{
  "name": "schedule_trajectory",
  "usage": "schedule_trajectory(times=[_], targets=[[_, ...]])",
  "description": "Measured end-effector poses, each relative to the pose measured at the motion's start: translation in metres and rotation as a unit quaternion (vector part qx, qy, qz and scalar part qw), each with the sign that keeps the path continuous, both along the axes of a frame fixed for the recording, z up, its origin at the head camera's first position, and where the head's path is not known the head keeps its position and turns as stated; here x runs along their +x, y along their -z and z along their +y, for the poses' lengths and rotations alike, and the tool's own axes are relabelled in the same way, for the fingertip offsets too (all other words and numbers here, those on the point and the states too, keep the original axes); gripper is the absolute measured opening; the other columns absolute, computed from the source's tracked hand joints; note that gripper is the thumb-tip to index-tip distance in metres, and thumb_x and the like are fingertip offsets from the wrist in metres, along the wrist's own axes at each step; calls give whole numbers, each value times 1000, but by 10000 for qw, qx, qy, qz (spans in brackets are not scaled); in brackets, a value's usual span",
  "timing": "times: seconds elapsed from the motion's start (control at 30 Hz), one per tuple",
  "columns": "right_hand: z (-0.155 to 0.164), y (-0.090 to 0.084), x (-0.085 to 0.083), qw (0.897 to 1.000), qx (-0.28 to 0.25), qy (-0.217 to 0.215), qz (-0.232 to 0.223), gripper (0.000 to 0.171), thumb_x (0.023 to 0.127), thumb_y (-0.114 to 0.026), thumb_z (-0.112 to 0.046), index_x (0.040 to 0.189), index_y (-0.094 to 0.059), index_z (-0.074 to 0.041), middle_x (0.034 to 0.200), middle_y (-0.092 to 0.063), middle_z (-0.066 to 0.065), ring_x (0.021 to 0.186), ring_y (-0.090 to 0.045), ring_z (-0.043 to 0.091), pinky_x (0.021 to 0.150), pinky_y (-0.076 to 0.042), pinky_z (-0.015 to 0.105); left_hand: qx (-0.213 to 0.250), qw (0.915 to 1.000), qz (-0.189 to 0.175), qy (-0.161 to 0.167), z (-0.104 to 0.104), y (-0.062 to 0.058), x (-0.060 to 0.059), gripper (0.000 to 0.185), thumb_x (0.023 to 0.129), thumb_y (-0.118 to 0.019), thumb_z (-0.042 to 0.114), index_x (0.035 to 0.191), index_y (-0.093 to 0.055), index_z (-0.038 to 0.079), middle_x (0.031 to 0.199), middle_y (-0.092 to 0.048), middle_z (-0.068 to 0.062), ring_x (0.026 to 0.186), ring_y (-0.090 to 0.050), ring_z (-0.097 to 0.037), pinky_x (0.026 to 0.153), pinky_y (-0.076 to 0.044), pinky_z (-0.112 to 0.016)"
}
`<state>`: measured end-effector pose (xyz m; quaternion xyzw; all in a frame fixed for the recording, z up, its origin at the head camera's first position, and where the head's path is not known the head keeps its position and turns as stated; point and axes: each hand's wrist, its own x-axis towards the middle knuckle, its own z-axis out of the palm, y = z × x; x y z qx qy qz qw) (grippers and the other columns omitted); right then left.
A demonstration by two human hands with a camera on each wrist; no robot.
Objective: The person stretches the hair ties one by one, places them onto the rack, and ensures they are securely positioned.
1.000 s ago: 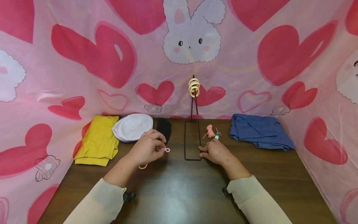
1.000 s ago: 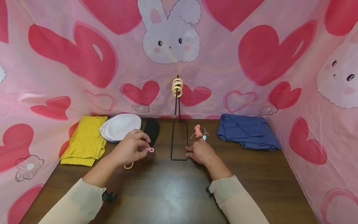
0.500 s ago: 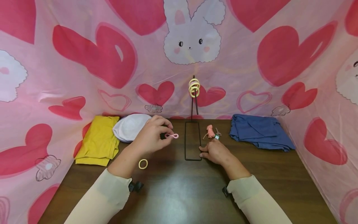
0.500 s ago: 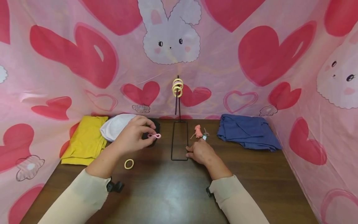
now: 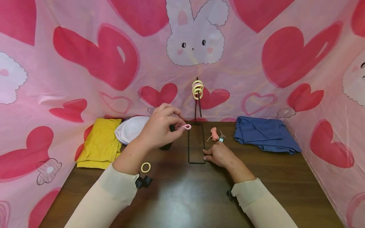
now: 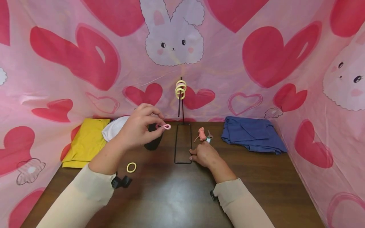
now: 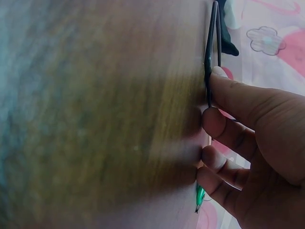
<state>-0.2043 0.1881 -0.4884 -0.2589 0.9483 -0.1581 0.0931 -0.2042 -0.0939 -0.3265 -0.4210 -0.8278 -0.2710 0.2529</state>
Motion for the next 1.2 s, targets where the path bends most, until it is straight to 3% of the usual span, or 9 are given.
schedule_trajectory(times=[0.27, 0.57, 0.73, 0.9, 1.2], targets=[[1, 2, 0, 9999, -30, -71, 101, 37, 96, -74, -31, 127, -75, -11, 115, -76, 11, 119, -64, 39, 110, -40, 56, 124, 9988, 468, 85, 12, -24, 5, 6, 84, -81, 18, 85, -82, 12, 104, -69, -3, 108, -57, -26, 97, -44, -46], [2, 1, -1, 10000, -26, -60, 69, 38, 96, -74, -31, 128, -74, -10, 114, -76, 11, 118, -66, 38, 109, -41, 55, 179, 9977, 647, 15, 25, -40, 9, 18, 81, -84, 21, 96, -83, 13, 107, -70, -3, 107, -57, -25, 94, -45, -47], [1, 2, 0, 10000, 10, -16, 65, 37, 96, -74, -32, 127, -75, -12, 115, -76, 10, 116, -63, 43, 106, -44, 56, -64, 9974, 687, -221, 29, -43, 8, 21, 81, -84, 24, 99, -83, 13, 110, -70, -4, 109, -57, -25, 94, -45, -47], [1, 2, 0, 10000, 5, 6, 63, 36, 96, -75, -32, 127, -75, -13, 114, -77, 10, 115, -65, 40, 105, -45, 55, -246, 9967, 678, -386, 33, -43, 5, 21, 83, -83, 26, 100, -83, 13, 112, -70, -3, 111, -57, -25, 93, -45, -46], [1, 2, -1, 10000, 39, 3, 5, 37, 96, -74, -33, 128, -74, -13, 114, -77, 9, 115, -66, 37, 105, -45, 55, -270, 9949, 733, -636, 34, -41, -5, 18, 84, -82, 25, 99, -84, 14, 110, -70, -2, 109, -57, -25, 89, -45, -45]])
